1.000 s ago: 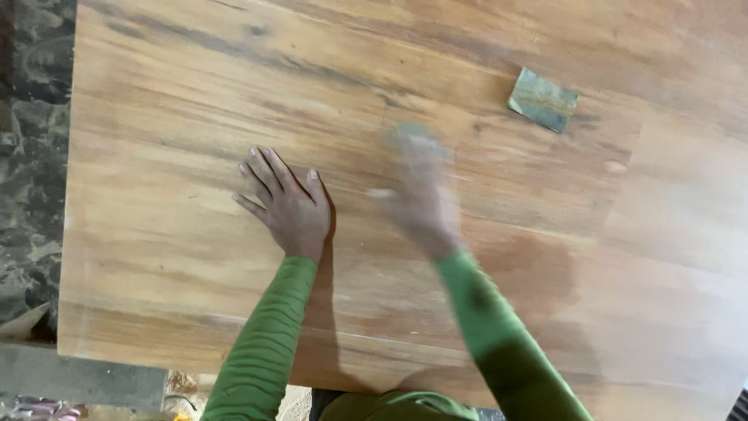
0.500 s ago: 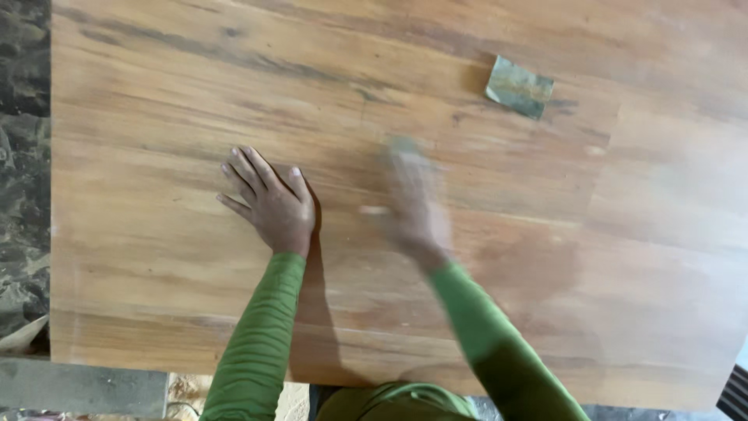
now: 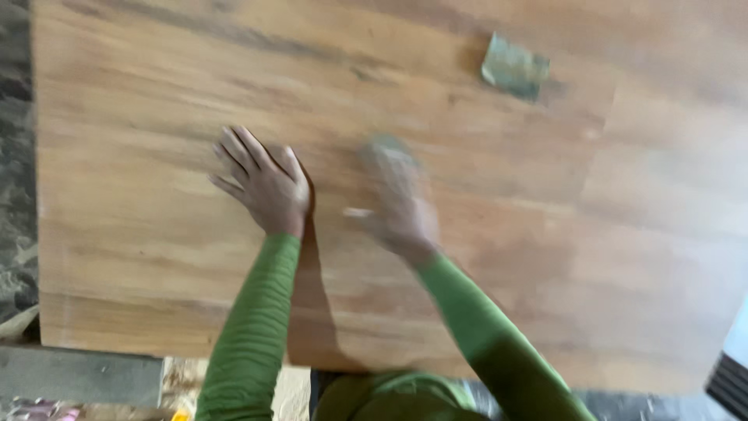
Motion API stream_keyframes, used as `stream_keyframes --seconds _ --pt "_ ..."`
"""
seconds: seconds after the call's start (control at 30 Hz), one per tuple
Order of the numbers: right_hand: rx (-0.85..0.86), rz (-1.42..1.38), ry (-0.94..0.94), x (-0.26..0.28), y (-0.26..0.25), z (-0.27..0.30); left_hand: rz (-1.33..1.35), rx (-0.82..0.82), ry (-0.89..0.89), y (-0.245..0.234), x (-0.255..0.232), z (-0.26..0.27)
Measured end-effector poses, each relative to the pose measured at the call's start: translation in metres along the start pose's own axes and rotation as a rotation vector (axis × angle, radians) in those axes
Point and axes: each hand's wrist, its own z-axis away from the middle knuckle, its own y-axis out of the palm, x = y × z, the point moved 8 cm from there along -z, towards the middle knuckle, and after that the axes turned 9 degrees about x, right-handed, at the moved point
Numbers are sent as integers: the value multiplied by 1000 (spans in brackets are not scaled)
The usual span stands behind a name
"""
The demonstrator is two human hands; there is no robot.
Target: The person sands a large wooden board using a sanding block, moving systematically across the surface. The person then moves to a wooden chair frame and sands the legs and joints of the chair.
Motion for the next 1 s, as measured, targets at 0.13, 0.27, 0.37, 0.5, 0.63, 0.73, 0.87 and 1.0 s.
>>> stream_keyframes --seconds 0.13,0.27,0.37,0.5,0.63,0.73,0.87,1.0 --pt "-191 40 236 -79 -41 40 -17 -16 21 3 3 -7" --pt "-208 -8 234 -14 -22 11 50 -45 17 4 2 -8" --pt "-32 -60 -54 119 21 -36 50 -87 101 -2 6 -8" --pt "146 3 -287 195 32 -55 24 -100 294 -8 46 -24" --pt "-31 -46 -169 98 -5 -29 63 -53 36 -30 177 -61" --pt "-214 176 111 -11 -38 6 -89 -47 -365 -67 304 -90" --pt "-282 74 307 -17 -29 7 364 -172 -528 -61 338 -88" --pt "-110 34 -39 182 41 -55 111 -3 -121 -39 223 -62"
